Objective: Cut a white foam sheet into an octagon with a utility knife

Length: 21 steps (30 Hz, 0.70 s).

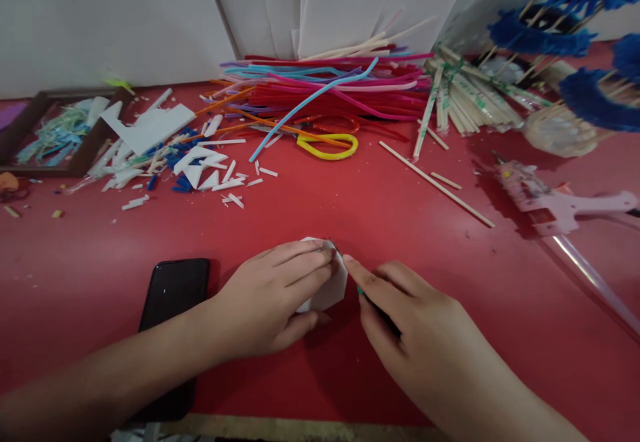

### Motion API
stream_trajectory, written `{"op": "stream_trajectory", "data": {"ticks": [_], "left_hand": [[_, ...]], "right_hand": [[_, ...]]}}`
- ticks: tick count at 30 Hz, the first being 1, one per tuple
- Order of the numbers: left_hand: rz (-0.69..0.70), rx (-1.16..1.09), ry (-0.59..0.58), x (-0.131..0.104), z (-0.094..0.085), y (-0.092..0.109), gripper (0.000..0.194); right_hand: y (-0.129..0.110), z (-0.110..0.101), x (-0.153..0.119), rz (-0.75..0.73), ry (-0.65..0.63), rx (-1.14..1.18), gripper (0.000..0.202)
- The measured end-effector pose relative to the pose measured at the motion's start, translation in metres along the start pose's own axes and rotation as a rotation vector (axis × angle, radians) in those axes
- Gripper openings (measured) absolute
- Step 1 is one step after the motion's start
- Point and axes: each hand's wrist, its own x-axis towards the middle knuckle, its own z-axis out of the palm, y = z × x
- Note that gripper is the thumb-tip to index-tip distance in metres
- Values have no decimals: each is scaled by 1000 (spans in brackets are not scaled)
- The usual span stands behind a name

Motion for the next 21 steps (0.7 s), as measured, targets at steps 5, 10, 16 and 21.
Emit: {"op": "stream_trajectory", "data": {"ticks": [5,10,16,21], "left_hand": [[10,-3,13,0,0,0,43],[12,-10,-3,1,0,-1,42],[25,11,26,2,-2,-1,40],[34,30,35,3,-1,-1,38]], "right_hand": [[2,-1,-2,9,-24,20,38],[1,2,1,15,-14,3,38],[0,1,0,-12,7,-17,37],[1,1,3,6,2,8,39]]}}
